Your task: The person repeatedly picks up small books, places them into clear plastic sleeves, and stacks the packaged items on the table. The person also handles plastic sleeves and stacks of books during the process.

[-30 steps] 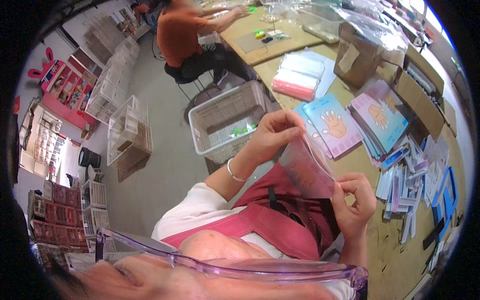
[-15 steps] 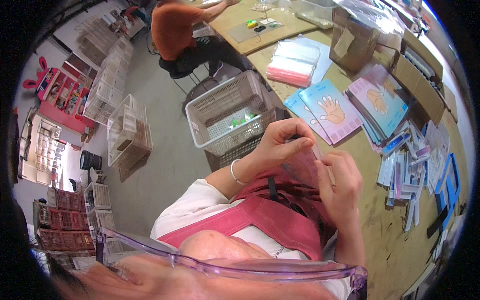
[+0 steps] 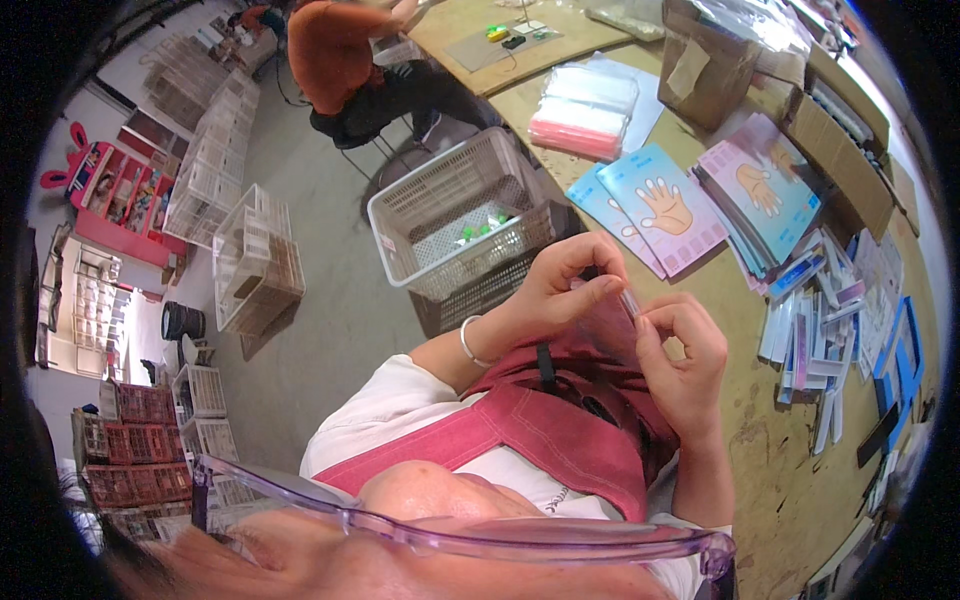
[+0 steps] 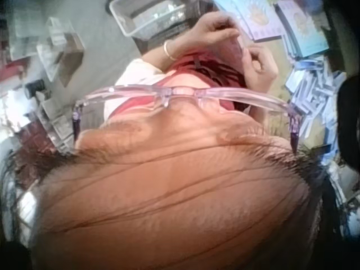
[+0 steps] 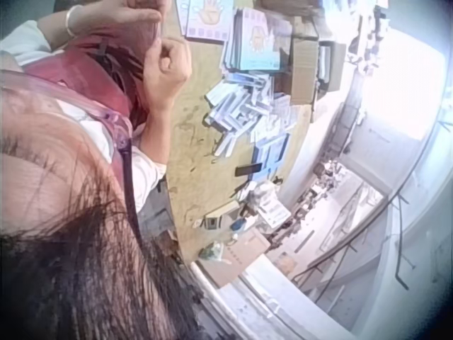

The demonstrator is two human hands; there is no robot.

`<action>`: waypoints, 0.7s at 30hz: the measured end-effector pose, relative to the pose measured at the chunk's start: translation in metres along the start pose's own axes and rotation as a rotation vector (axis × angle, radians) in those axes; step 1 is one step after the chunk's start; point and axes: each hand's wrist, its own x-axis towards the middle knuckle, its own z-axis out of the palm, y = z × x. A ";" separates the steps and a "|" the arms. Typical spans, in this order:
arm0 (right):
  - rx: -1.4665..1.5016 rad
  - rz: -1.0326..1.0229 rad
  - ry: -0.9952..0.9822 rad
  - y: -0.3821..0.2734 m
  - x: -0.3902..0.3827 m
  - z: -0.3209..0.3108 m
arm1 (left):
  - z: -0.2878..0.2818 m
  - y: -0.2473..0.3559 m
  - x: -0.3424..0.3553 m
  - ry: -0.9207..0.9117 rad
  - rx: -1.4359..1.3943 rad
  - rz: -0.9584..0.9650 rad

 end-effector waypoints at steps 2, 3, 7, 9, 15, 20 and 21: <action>-0.003 0.008 0.015 0.002 -0.001 0.001 | 0.003 -0.001 -0.002 0.013 0.013 0.001; -0.006 0.012 0.023 0.003 -0.002 0.001 | 0.004 -0.003 -0.003 0.011 -0.030 -0.020; 0.017 0.027 0.024 0.008 -0.004 0.000 | 0.004 -0.007 -0.004 -0.043 -0.188 -0.080; 0.034 0.035 0.025 0.008 -0.004 -0.001 | 0.003 -0.006 -0.002 -0.081 -0.222 -0.090; -0.009 -0.025 0.014 0.007 -0.003 -0.002 | 0.007 -0.008 -0.004 -0.048 -0.268 -0.093; -0.015 0.016 0.004 0.008 -0.006 -0.003 | 0.014 -0.012 -0.006 0.009 -0.263 -0.100; 0.013 0.045 0.001 0.009 -0.007 -0.004 | 0.014 -0.013 -0.006 0.012 -0.237 -0.086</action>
